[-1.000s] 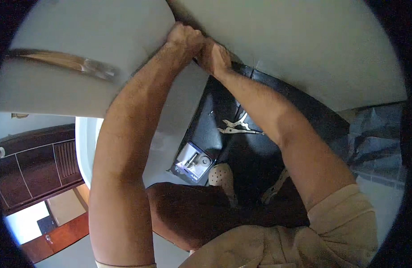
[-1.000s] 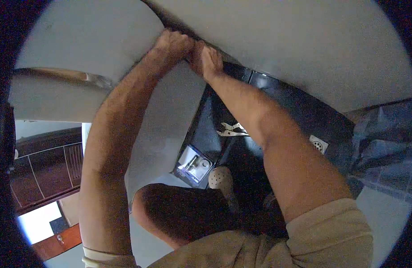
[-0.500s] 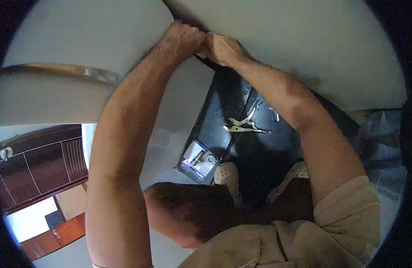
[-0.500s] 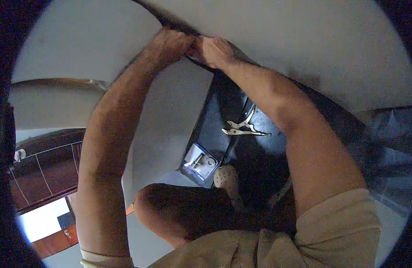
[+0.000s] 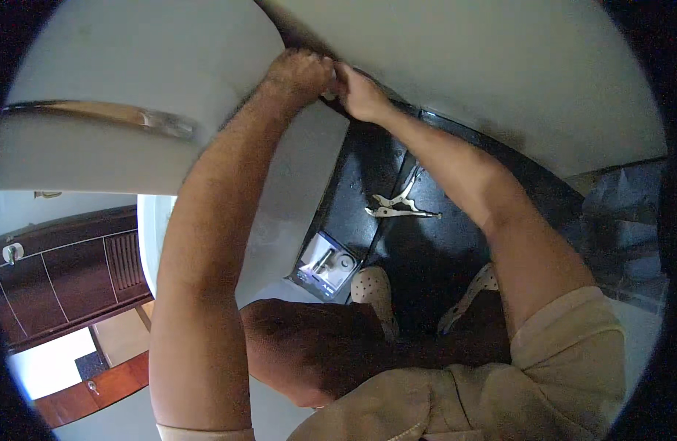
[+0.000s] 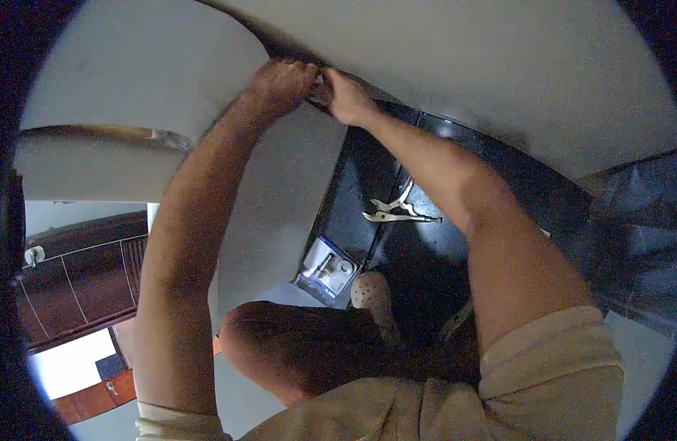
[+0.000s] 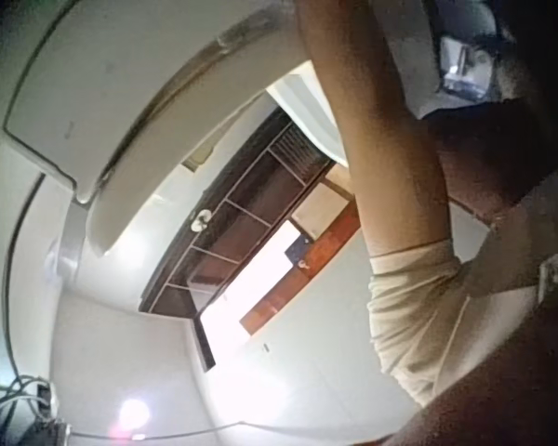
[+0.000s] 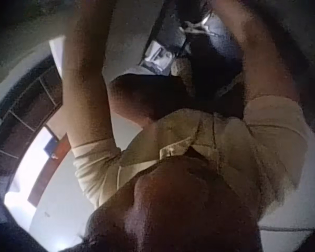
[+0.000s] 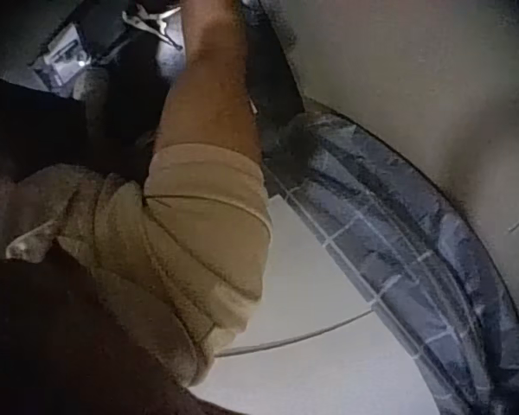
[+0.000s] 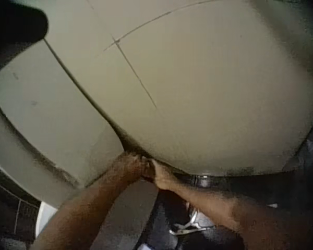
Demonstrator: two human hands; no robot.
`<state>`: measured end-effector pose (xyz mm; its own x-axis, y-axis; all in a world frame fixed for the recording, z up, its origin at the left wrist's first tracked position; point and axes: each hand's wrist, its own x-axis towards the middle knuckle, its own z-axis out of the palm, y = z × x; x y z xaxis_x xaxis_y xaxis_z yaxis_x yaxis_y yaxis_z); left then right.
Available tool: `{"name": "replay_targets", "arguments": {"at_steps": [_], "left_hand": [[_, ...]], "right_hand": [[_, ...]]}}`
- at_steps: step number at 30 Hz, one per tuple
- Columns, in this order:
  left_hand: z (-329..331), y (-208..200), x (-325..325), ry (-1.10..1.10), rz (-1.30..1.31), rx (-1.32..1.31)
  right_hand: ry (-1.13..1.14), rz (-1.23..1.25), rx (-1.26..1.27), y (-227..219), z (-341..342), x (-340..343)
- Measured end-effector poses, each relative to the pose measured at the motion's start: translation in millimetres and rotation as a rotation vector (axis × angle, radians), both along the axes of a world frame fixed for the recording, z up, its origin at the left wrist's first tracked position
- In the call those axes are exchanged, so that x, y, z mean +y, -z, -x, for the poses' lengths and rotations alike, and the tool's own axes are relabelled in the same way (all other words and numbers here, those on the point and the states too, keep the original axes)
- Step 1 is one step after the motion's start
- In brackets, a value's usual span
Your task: Repairing or replacing a plumbing fixture behind a toilet using tools.
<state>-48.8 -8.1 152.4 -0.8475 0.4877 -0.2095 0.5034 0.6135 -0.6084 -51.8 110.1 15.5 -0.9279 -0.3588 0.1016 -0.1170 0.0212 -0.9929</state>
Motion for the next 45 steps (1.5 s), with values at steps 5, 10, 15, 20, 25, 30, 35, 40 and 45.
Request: {"name": "replay_targets", "arguments": {"at_steps": [5, 10, 15, 20, 25, 30, 35, 40, 45], "left_hand": [[-8, 34, 0, -0.132, -0.117, 0.11], [-5, 27, 15, 0.01, -0.042, 0.154], [6, 31, 14, -0.284, -0.078, -0.008], [3, 14, 28, -0.459, -0.096, -0.084], [0, 8, 27, -0.454, -0.106, -0.102], [2, 9, 21, -0.416, -0.14, -0.121], [7, 12, 19, -0.377, -0.172, -0.141], [2, 19, 18, -0.426, -0.215, -0.052], [6, 19, 24, -0.468, -0.195, -0.025]], "right_hand": [[-0.177, 0.356, -0.539, -3, -15, 0], [-0.208, 0.561, -0.754, 9, -12, -11], [-0.305, 0.733, -0.812, 24, -7, -22], [-0.298, 0.711, -0.838, 25, -4, -21], [-0.302, 0.702, -0.82, 24, -8, -19], [-0.295, 0.761, -0.835, 26, -9, -25], [-0.228, 0.777, -0.791, 30, -13, -32], [-0.111, 0.705, -0.771, 18, -18, -41], [-0.133, 0.67, -0.735, 23, -13, -38]]}}
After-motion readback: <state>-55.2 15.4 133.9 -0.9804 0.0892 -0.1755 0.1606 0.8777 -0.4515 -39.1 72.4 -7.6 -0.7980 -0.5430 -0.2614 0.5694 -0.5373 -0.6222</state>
